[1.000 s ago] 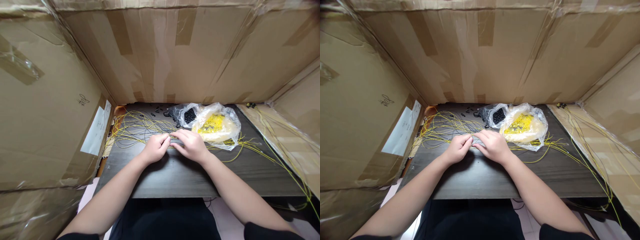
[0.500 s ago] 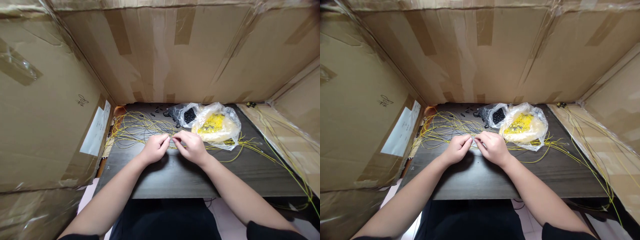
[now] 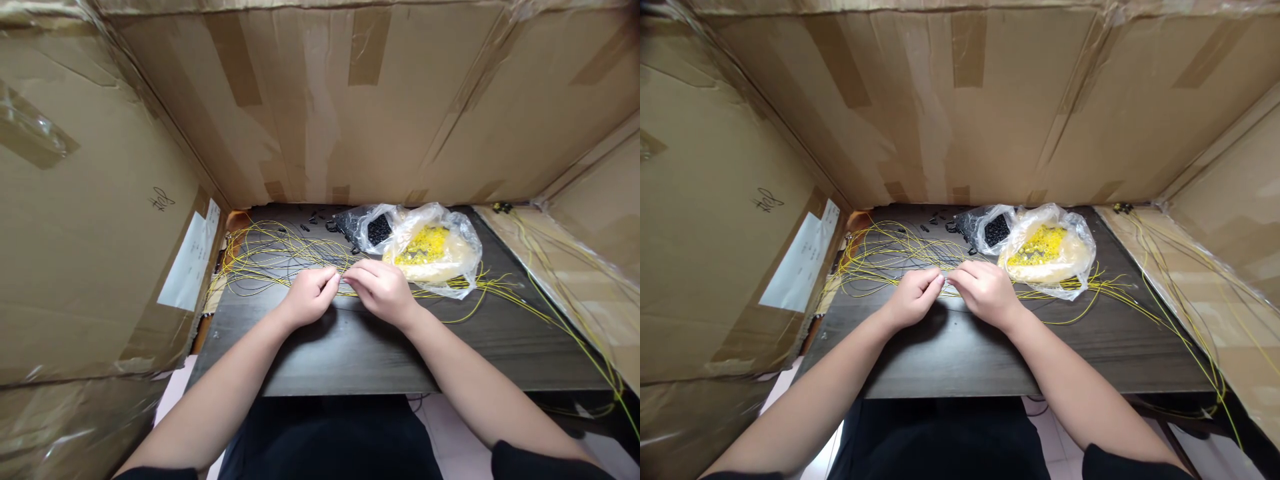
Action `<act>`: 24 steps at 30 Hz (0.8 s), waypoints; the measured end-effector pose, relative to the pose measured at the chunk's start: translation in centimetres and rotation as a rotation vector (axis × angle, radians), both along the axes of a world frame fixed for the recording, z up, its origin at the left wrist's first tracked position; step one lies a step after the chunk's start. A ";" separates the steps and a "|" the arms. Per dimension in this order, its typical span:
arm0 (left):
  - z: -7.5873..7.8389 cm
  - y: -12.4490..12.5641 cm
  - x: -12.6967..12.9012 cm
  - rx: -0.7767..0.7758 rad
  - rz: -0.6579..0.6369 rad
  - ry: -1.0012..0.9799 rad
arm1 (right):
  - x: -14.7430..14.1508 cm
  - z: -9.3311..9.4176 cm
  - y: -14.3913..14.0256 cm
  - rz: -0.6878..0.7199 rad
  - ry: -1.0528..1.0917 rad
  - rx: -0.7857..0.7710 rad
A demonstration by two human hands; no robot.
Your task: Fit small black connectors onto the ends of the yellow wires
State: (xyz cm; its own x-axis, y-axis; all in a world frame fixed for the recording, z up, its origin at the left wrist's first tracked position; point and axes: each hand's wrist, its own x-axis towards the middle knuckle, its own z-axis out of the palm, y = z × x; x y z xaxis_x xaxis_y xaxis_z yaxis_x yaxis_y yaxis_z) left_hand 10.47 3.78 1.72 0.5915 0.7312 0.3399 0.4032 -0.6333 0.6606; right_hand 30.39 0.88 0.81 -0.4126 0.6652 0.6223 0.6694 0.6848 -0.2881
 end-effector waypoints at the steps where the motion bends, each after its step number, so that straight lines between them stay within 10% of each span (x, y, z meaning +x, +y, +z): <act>1: 0.0 0.0 0.0 0.006 -0.003 -0.001 | 0.0 0.0 0.0 0.006 0.014 -0.009; 18: 0.5 -0.3 -0.3 -0.009 -0.066 0.033 | -0.1 -0.3 0.2 0.072 0.064 -0.058; 24: 1.0 0.0 -0.3 -0.231 -0.095 -0.108 | -0.1 -0.4 0.3 0.074 0.022 -0.038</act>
